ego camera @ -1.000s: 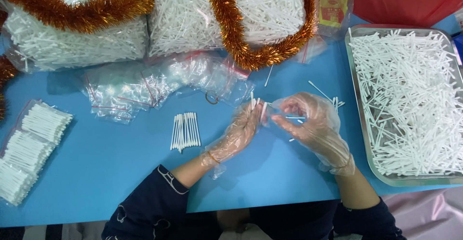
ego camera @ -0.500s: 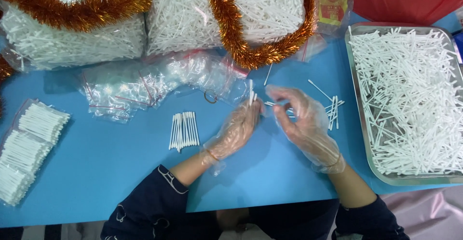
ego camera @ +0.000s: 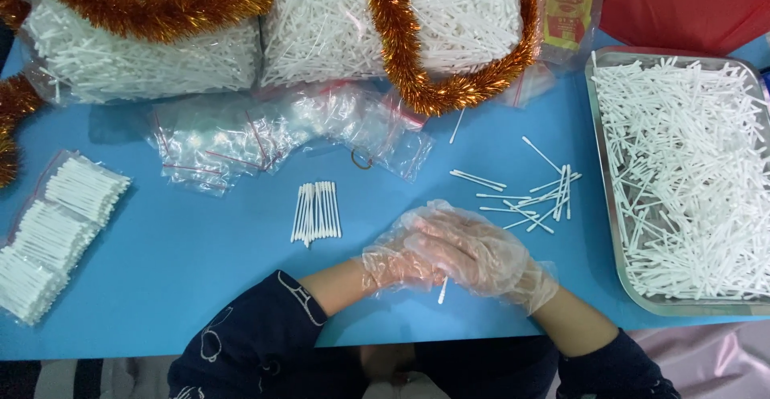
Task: The person, wearing clear plastic gloves, counts and organizes white cotton swabs into small plastic bags at a blue table. They take groups of swabs from a metal tray and large bulk bags, align them into neat rows, and slide them into individual clear re-sealable bags.
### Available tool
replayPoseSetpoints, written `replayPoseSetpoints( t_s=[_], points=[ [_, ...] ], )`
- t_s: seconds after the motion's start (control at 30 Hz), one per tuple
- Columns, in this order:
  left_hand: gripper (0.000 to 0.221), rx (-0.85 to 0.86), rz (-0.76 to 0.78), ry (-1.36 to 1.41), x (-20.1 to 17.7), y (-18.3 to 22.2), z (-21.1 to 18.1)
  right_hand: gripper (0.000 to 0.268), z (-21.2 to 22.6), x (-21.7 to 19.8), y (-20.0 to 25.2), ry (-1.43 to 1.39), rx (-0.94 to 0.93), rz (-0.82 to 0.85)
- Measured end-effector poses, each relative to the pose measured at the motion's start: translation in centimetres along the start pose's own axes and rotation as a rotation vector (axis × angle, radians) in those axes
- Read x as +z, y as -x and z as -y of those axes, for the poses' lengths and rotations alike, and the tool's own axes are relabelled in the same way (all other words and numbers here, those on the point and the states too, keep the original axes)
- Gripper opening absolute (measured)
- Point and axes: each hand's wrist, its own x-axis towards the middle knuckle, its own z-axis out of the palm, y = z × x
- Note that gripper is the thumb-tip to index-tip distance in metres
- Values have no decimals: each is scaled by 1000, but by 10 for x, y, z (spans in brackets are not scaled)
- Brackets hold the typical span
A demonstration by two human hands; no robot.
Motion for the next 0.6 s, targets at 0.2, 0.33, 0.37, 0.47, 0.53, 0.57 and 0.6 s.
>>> replayPoseSetpoints(
  t_s=[0.2,0.33,0.37,0.47,0.53,0.57,0.6],
  points=[
    [18,-200,-728,445,24,9,-30,47,54,-42,87,658,-13,17],
    [15,-188,-744,432,5,2,-45,74,145,-38,-42,824,-134,-2],
    [15,-183,-751,427,2,1,-49,83,168,-36,-75,878,-175,-7],
    [14,-176,-770,420,-14,-10,-61,59,163,-31,-64,992,-280,-39],
    [15,-171,-780,413,-25,1,-64,50,175,-32,-84,1048,-268,-2],
    [15,-169,-786,408,-29,7,-67,42,182,-32,-94,1105,-253,32],
    [15,-170,-790,409,-34,10,-70,42,175,-35,-91,1102,-255,34]
  ],
)
